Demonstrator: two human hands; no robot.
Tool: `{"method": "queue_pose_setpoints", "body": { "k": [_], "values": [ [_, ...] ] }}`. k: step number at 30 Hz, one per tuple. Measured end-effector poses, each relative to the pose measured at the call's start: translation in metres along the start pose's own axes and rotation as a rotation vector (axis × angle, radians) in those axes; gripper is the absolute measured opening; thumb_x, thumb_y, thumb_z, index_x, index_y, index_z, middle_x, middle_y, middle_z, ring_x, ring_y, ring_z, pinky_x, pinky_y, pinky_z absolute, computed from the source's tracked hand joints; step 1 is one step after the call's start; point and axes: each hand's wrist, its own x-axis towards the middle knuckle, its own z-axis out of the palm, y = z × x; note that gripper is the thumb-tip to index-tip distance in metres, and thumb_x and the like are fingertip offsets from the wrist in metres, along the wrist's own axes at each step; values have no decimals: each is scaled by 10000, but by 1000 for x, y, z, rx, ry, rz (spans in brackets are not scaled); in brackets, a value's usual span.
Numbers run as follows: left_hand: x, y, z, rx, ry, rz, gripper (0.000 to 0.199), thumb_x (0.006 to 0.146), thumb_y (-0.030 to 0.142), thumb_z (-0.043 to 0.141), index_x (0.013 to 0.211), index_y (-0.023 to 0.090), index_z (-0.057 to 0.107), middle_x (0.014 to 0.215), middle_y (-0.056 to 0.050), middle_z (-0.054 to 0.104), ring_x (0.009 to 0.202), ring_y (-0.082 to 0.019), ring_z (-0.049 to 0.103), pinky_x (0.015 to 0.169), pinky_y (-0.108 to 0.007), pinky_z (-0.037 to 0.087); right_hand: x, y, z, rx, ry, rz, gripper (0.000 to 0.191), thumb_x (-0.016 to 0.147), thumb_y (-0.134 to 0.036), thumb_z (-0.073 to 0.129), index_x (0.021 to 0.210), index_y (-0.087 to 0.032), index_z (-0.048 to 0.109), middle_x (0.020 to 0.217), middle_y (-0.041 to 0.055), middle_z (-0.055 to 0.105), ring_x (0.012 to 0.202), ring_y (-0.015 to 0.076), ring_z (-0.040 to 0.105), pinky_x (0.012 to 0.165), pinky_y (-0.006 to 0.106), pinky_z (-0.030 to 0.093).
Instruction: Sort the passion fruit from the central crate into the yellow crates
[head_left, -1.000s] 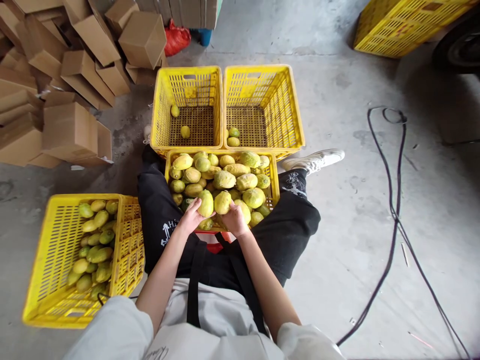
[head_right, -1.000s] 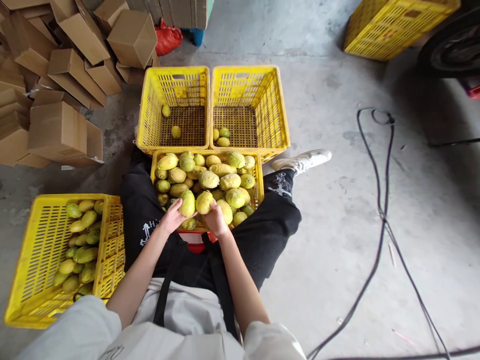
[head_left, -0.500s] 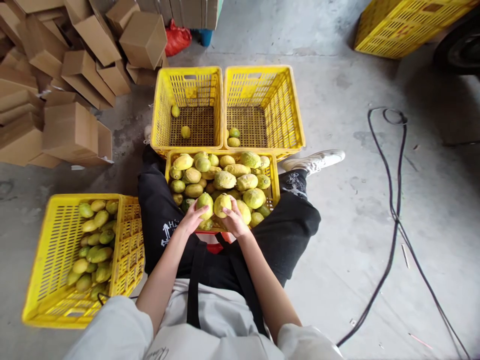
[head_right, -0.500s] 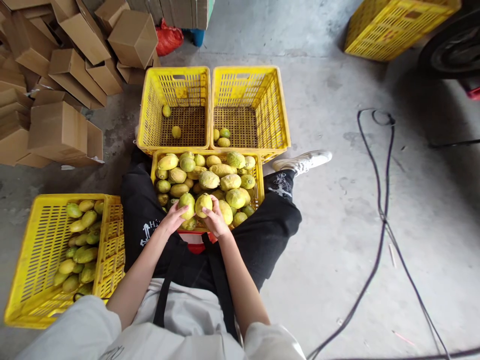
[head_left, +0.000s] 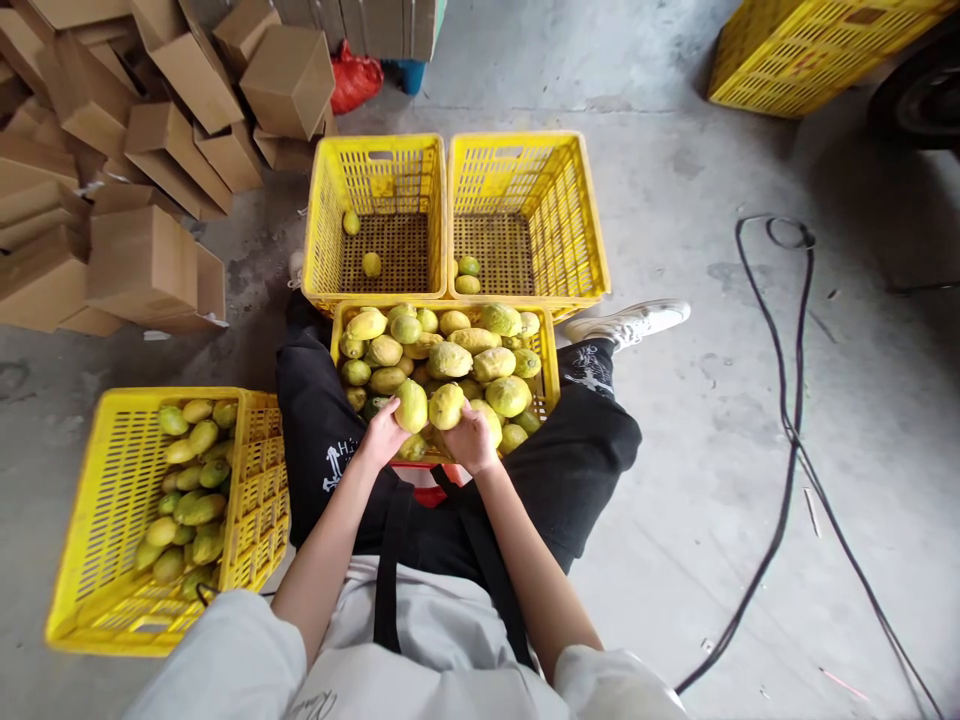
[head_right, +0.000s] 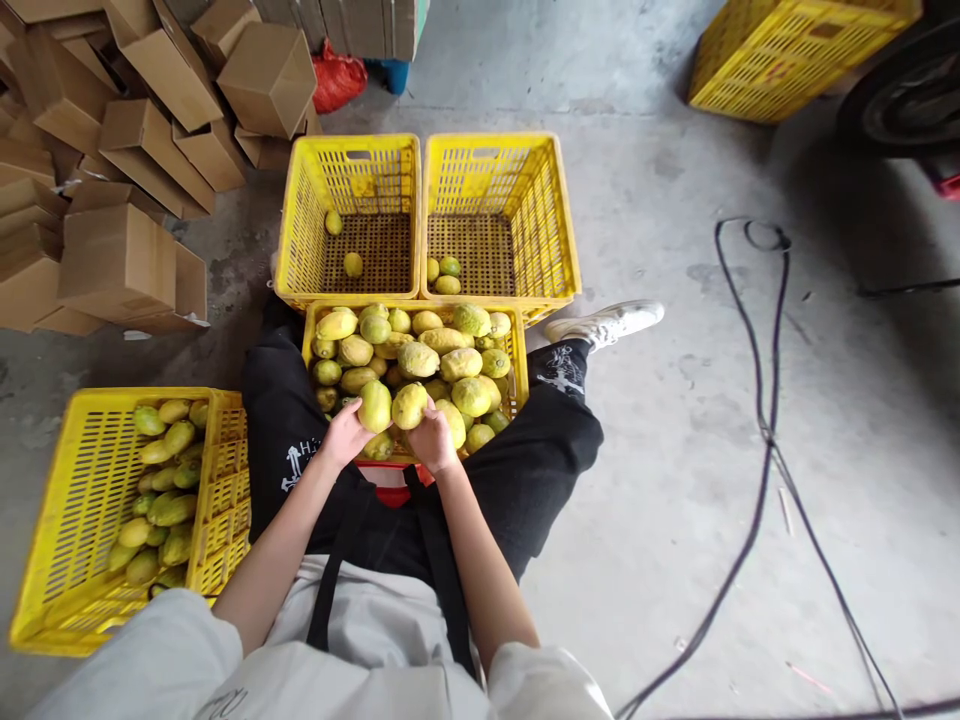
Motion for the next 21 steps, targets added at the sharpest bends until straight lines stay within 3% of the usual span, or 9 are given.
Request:
{"method": "queue_pose_setpoints", "body": {
  "k": [8,12,21],
  "values": [
    [-3,-4,-3,153,-146,18,359,665,237,751,1004,176,649,1022,-66,679,1097,-250,592,1002,-420,428,-10,-2,-1,96,-105,-23,321,725,-378,663,1021,-276,592,1054,33,657,1098,254,583,842,384,564],
    [-6,-4,-1,177,-169,21,404,642,211,760,1022,196,623,1020,-57,668,1083,-242,592,986,-418,435,-13,-4,-3,91,-106,-33,433,665,-355,706,1064,-286,552,1072,23,652,1084,248,599,843,387,566],
    [-7,-7,-3,189,-179,-13,444,613,263,783,1021,191,622,1008,-73,650,1009,-259,609,857,-395,490,-13,-2,-5,166,-140,-24,473,635,-266,730,1047,-327,506,1028,-16,647,955,217,662,787,376,578]
  ]
}}
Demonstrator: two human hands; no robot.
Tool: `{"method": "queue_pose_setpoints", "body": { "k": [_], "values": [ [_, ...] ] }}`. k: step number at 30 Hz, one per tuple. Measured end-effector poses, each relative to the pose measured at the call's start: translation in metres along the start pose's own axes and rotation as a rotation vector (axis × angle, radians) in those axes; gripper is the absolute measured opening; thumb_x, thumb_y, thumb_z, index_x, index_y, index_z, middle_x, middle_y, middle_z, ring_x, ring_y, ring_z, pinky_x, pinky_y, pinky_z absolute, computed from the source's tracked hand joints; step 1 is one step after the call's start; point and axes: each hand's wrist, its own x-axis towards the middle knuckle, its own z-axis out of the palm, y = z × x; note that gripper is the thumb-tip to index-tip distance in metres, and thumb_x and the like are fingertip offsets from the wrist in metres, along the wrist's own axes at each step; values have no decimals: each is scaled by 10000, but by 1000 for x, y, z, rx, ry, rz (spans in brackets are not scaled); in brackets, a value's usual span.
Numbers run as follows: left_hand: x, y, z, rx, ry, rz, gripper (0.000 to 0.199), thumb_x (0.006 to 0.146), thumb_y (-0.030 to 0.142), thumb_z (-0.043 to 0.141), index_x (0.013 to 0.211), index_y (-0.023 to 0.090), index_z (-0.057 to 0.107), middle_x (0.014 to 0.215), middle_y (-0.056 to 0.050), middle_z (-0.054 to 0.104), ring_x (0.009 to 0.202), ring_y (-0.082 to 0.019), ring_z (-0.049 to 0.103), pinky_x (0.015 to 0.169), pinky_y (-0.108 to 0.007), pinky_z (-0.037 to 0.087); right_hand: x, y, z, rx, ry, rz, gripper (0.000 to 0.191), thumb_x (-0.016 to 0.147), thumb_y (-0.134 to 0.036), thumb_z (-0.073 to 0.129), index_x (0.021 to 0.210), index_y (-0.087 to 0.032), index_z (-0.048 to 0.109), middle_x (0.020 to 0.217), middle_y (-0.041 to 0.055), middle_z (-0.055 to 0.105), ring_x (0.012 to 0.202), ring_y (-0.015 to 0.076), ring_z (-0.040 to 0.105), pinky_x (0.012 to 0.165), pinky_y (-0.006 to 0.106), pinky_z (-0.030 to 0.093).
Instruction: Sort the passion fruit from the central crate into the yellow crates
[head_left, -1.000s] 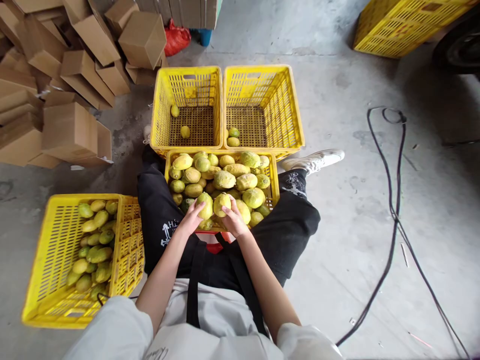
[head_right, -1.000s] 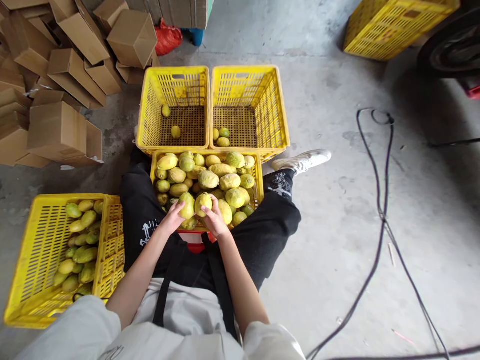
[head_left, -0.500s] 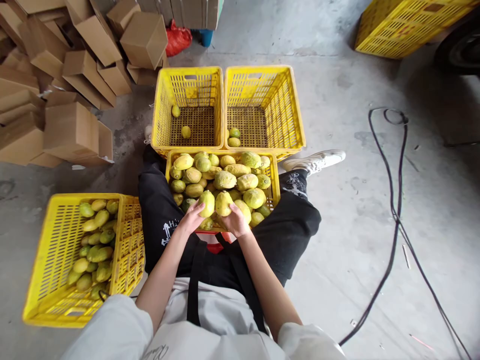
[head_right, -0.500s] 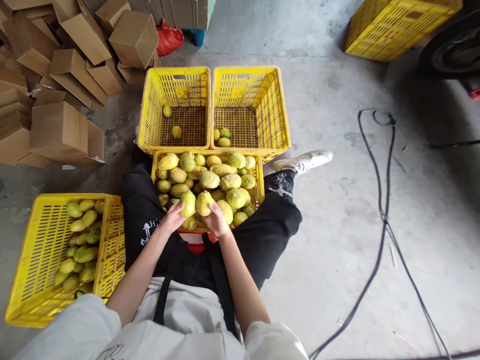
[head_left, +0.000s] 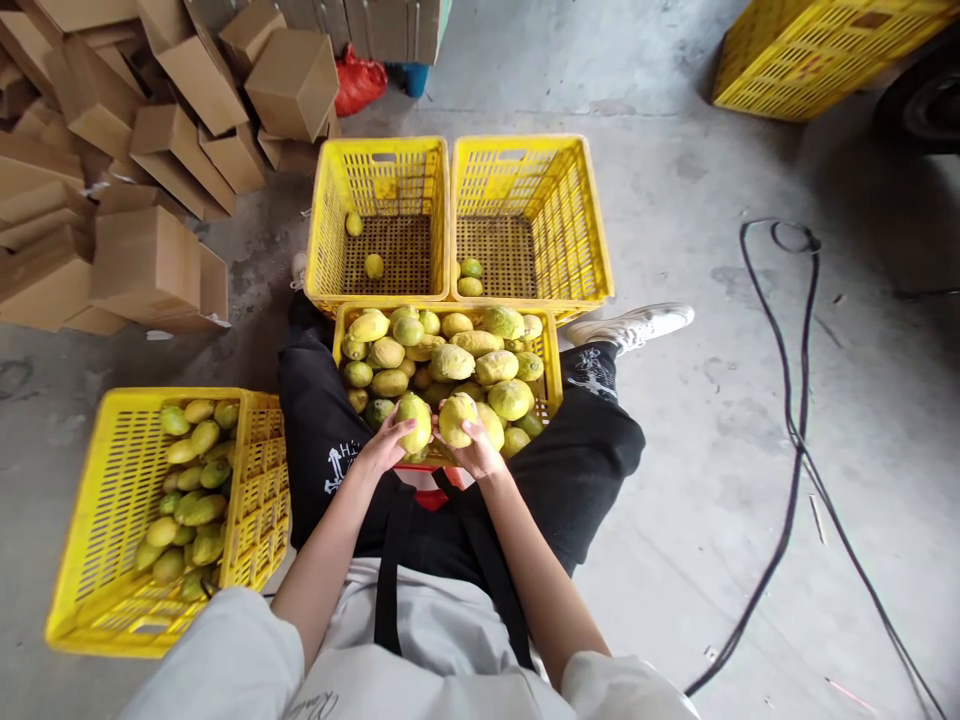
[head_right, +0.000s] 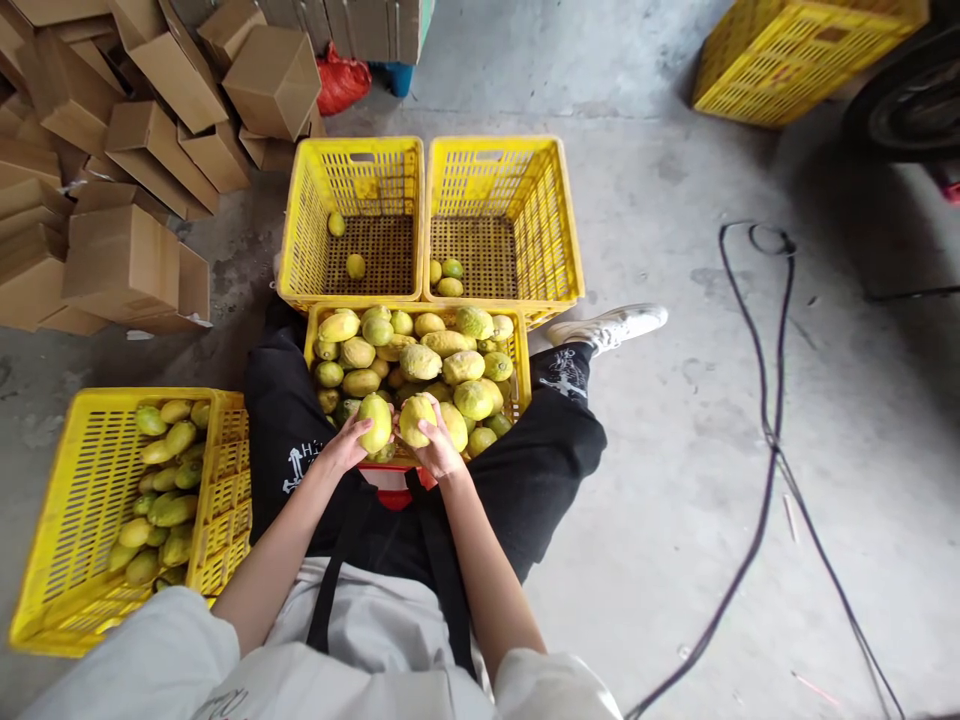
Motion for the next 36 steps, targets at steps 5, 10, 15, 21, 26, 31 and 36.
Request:
{"method": "queue_pose_setpoints", "body": {
  "k": [5,10,15,21,26,31,36],
  "values": [
    [-1,5,4,-111,-13,-72,457,726,450,665,1083,169,618,1037,-102,657,1001,-266,617,867,-424,497,-1,-6,4,81,8,44,366,694,-421,652,1025,-288,564,1006,17,676,979,261,654,782,416,576],
    [-4,12,5,-238,-39,-106,424,772,393,575,1123,155,596,1097,-123,652,1094,-312,584,926,-504,454,-5,-12,4,138,-5,71,372,709,-444,581,1040,-271,586,1031,54,676,1049,280,619,826,474,549],
    [-5,6,-1,-187,-85,-83,478,746,366,660,1178,198,542,1143,-110,619,1048,-282,598,842,-424,494,-9,-13,2,262,-18,52,427,664,-411,668,1058,-278,576,997,21,646,869,173,624,734,336,580],
    [-7,3,-1,-143,-223,-20,514,684,348,714,1139,230,506,1080,-89,593,831,-205,613,579,-274,466,-9,-13,5,297,-102,50,458,592,-349,742,1002,-244,566,878,5,600,659,107,539,487,196,494],
    [-6,7,7,-95,-240,5,437,727,389,674,1096,216,515,926,-51,577,713,-163,594,542,-262,449,-7,-9,7,202,-116,14,370,657,-425,698,943,-229,570,804,6,586,587,108,513,412,188,425],
    [-4,8,10,-150,-142,-34,395,803,526,553,1029,203,545,867,-54,606,683,-170,602,532,-267,455,-6,-10,9,217,-86,40,285,778,-478,577,907,-224,584,778,14,613,601,127,552,435,205,440],
    [-5,12,8,-342,-63,-84,470,835,396,480,1243,166,521,1048,-121,639,949,-266,628,796,-421,493,-8,-14,5,313,-36,105,305,748,-370,581,1019,-231,593,1006,50,660,891,197,634,710,333,555]
  ]
}}
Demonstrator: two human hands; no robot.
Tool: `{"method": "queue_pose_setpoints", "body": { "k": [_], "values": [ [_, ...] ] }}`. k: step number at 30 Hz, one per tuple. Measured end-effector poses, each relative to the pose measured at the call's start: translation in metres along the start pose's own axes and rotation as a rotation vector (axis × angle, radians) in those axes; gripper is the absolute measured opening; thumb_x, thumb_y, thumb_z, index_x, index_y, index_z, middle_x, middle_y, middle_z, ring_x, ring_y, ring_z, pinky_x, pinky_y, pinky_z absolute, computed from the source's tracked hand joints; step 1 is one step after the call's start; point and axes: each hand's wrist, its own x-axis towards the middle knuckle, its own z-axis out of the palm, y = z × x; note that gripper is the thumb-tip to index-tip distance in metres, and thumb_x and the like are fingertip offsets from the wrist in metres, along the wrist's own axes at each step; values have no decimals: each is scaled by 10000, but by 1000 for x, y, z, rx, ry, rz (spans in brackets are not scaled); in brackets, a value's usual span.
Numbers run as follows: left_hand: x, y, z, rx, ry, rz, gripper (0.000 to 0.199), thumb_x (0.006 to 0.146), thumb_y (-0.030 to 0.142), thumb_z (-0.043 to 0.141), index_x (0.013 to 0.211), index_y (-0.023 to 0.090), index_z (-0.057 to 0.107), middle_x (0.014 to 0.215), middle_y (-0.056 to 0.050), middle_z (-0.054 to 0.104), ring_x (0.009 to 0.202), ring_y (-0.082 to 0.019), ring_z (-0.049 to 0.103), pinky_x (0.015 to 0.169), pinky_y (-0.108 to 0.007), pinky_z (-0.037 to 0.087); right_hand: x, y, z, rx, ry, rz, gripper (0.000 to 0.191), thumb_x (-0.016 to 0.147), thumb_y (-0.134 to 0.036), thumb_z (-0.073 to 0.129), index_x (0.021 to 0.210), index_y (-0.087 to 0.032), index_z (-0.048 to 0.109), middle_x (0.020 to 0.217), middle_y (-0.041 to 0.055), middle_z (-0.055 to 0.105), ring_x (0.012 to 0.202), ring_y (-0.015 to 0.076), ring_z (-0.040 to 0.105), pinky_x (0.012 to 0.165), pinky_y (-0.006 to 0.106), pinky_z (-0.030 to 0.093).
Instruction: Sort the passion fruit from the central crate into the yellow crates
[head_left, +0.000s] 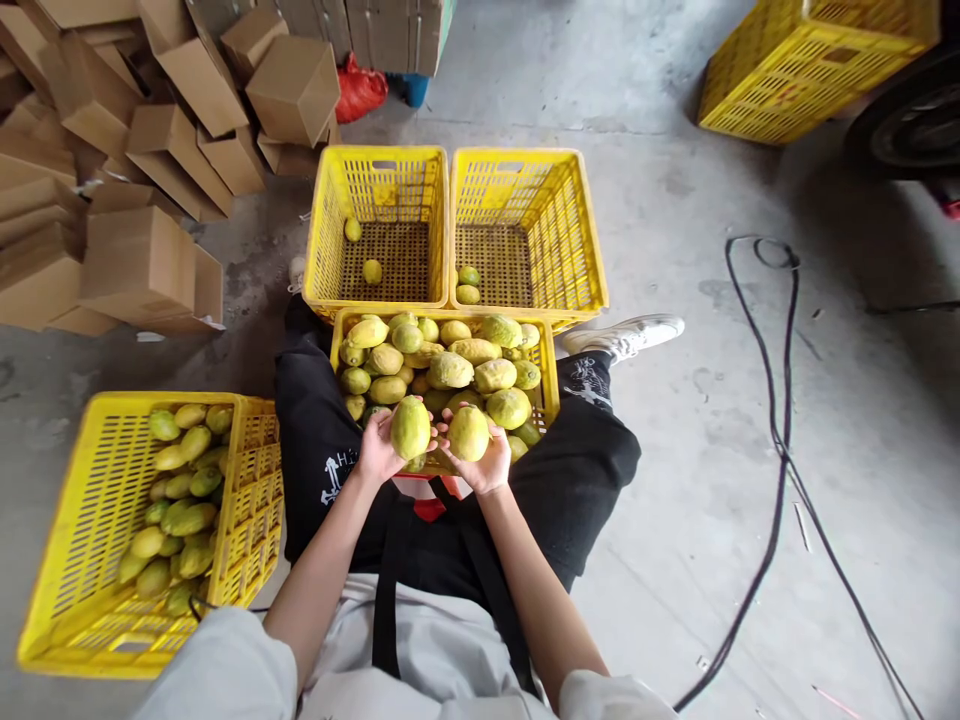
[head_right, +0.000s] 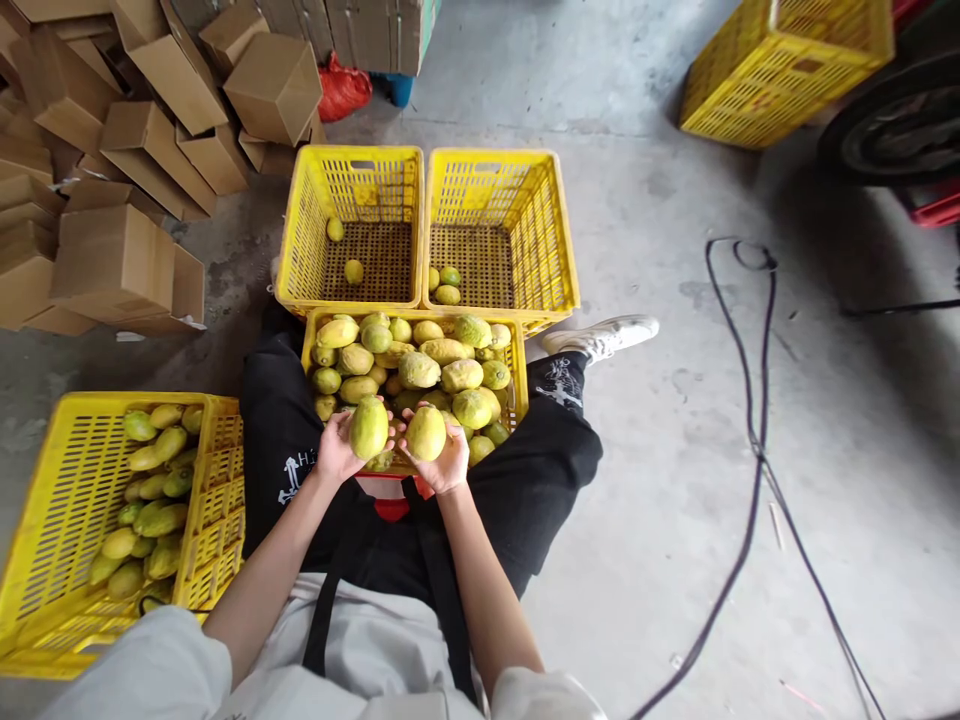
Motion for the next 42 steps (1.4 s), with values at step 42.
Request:
{"method": "queue_pose_setpoints", "body": {
  "k": [42],
  "values": [
    [-7,10,8,115,33,119,518,845,339,548,1344,241,452,1171,-107,609,1049,-287,603,848,-444,492,11,-36,8,-198,22,-155,416,688,-418,667,1066,-283,558,1097,47,632,956,226,626,667,379,593]
  ]
}}
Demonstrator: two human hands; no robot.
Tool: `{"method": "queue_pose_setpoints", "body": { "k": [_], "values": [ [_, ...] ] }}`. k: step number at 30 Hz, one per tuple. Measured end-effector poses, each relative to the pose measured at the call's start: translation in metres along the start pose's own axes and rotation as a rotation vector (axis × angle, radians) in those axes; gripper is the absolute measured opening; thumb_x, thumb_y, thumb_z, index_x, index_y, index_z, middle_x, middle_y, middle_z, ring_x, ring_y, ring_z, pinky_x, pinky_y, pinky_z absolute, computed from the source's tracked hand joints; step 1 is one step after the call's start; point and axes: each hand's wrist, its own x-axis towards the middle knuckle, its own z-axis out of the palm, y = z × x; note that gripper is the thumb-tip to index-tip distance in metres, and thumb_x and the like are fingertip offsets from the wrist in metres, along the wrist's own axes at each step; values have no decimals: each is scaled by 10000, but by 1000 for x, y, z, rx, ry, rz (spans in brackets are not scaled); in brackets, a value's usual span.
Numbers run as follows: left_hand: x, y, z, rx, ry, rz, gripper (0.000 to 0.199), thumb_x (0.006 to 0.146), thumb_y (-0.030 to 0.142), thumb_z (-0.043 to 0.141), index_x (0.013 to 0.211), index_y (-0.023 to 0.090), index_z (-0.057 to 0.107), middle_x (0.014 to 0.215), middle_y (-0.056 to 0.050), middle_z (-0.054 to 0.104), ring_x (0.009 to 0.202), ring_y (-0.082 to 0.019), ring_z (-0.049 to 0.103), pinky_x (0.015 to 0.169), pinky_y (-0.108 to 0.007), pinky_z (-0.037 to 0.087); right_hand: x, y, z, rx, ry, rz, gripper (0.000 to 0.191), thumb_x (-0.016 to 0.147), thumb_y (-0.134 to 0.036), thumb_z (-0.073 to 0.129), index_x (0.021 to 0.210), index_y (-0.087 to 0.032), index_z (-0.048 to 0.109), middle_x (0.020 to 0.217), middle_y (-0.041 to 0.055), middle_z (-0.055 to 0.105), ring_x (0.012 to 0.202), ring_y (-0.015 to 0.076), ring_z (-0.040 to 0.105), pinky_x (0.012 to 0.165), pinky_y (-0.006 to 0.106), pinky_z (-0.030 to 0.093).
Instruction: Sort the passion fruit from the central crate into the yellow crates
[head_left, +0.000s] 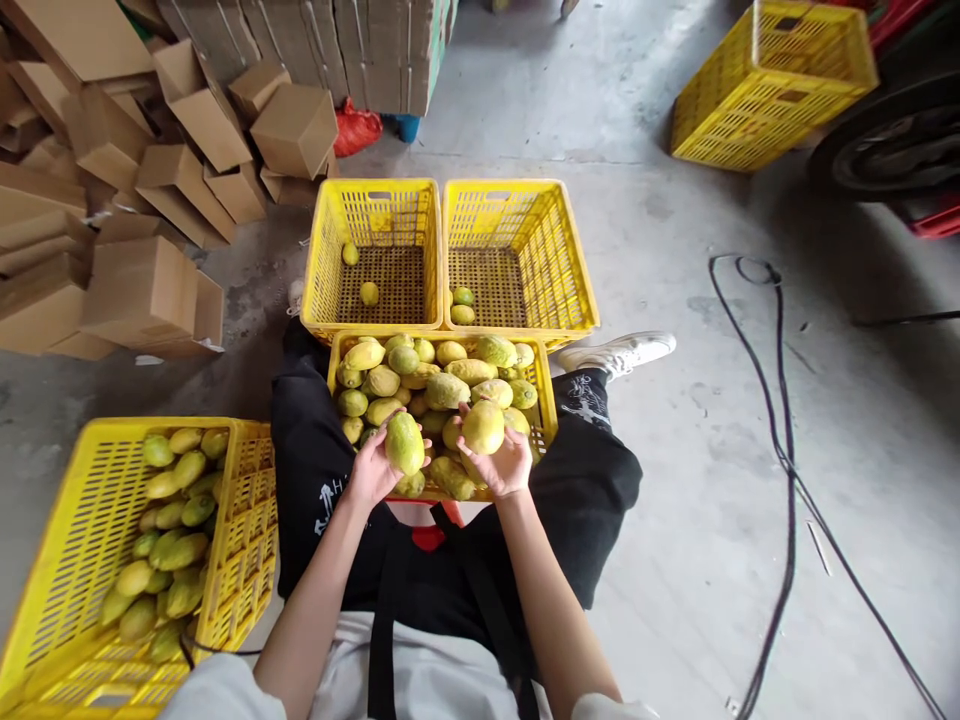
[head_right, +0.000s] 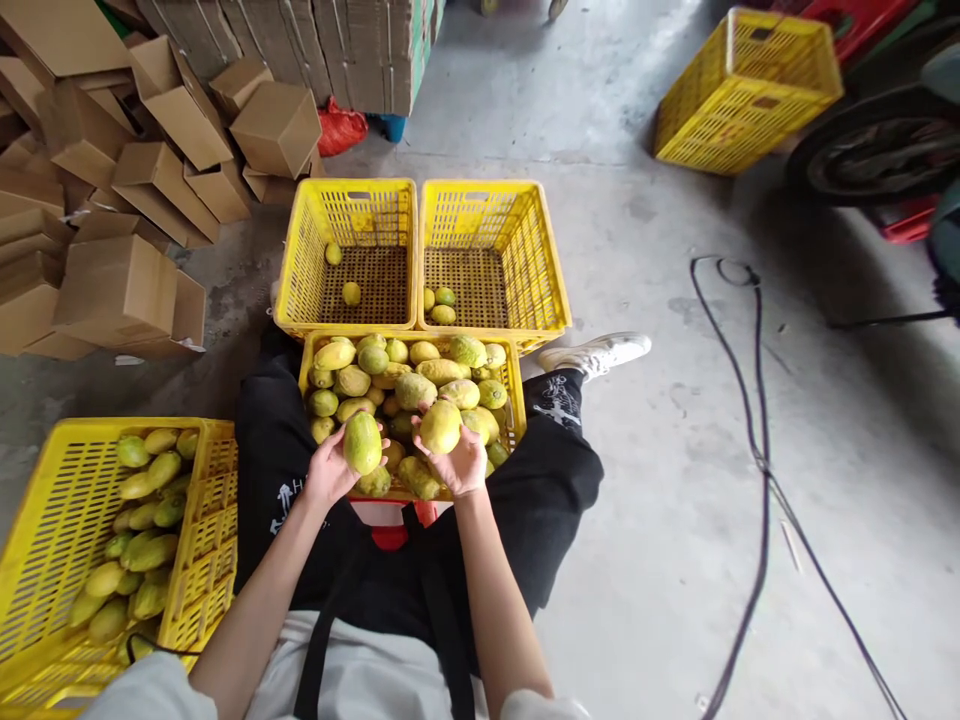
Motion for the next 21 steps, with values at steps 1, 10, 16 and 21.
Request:
{"method": "queue_pose_setpoints", "body": {
  "k": [1,10,16,21],
  "values": [
    [1,1,0,19,11,6,527,844,332,563,1351,256,441,1162,-97,614,1043,-281,609,849,-440,494,1,1,-3,-5,3,5,425,683,-421,677,1066,-280,560,1087,51,633,946,230,631,671,391,594],
    [15,9,-3,199,50,123,522,796,366,639,1288,251,507,1106,-82,630,897,-214,648,702,-300,533,8,3,-6,87,-45,-25,523,630,-359,748,1103,-325,529,946,6,626,714,133,592,458,198,507],
    [14,12,-1,94,5,101,489,834,404,554,1293,241,508,1108,-94,633,946,-244,637,739,-342,525,9,1,-1,89,-27,-5,398,708,-427,670,1057,-293,534,978,33,654,786,183,633,510,258,531],
    [10,14,-3,-12,-6,48,522,860,334,514,1373,287,429,1223,-86,590,1065,-266,595,863,-413,483,5,-3,-5,50,-72,46,311,729,-356,578,1025,-282,524,1052,46,652,887,218,653,645,359,566]
  ]
}}
